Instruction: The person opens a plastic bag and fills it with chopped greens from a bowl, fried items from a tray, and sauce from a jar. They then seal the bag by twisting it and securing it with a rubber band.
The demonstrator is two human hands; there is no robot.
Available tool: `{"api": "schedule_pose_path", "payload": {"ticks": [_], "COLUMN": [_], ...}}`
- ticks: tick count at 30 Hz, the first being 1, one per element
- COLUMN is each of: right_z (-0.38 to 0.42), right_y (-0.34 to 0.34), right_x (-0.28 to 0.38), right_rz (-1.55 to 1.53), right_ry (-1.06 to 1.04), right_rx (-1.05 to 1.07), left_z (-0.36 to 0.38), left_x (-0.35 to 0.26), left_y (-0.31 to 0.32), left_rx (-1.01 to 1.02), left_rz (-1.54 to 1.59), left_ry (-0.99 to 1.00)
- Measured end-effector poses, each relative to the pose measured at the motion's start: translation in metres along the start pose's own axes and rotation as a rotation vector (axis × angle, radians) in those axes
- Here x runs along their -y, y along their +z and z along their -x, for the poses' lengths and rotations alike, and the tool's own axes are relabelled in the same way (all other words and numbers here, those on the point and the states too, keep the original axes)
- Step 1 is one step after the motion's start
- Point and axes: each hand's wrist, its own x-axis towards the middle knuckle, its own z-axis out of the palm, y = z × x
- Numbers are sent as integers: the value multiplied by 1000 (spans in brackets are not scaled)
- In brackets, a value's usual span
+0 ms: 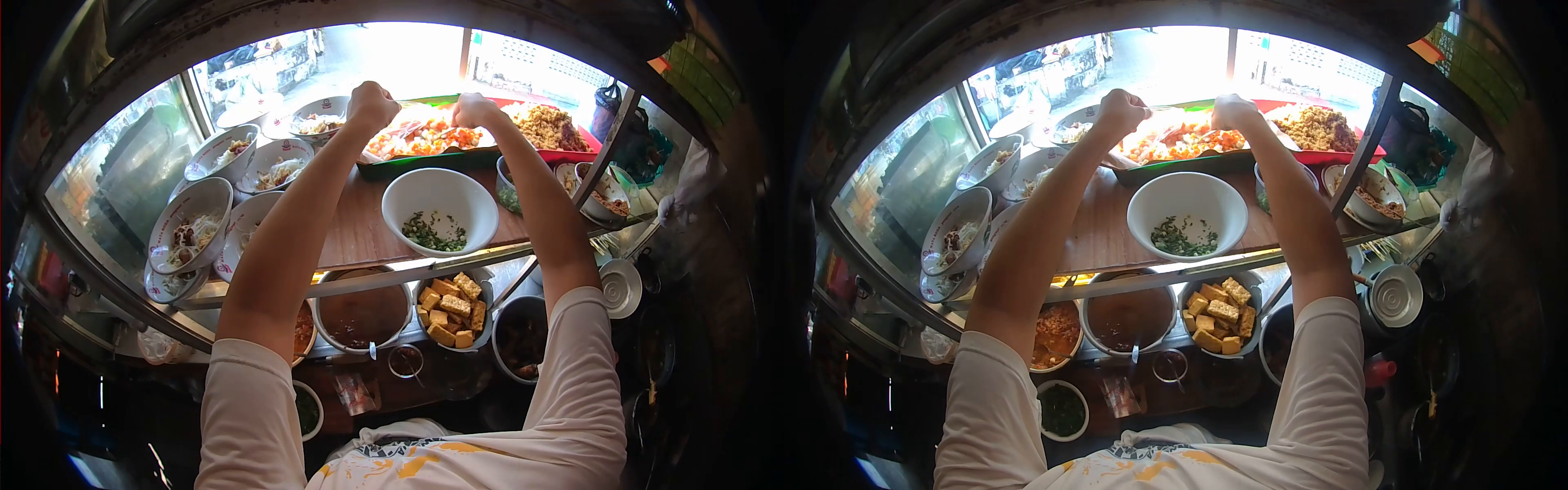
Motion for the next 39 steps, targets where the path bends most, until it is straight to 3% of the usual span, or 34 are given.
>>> {"api": "schedule_pose_path", "payload": {"ticks": [3,9,13,14,22,26,28,31,33,36,38,39], "right_z": [-7,-1,1,7,22,49,54,85,75,81,79,79], "right_y": [21,-2,-22,-25,-72,-103,-96,-87,-72,-80,-74,-66], "right_x": [17,22,6,1,-14,8,15,44,33,16,10,9], "right_rz": [-100,-57,-125,-249,-354,-194,-97,158,74,121,195,231], "right_ry": [-62,-127,-50,-70,-91,-153,-280,-436,-544,-398,-259,-196], "right_rx": [97,321,281,197,60,-35,-138,-302,-601,-729,-543,-451], "left_z": [-2,0,3,1,-21,-29,-33,-26,-22,-12,-11,-10], "left_x": [-2,-2,-4,-2,9,7,7,0,-5,-11,-11,-10], "left_y": [1,-3,-6,-4,14,20,19,12,8,-4,-12,-17], "left_rx": [34,65,90,92,253,284,309,276,230,178,166,137], "left_rz": [-2,-9,-8,-14,-78,-92,-44,274,269,297,296,440], "left_ry": [7,2,-25,-15,-11,-2,-30,-165,-193,-142,-116,-53]}}
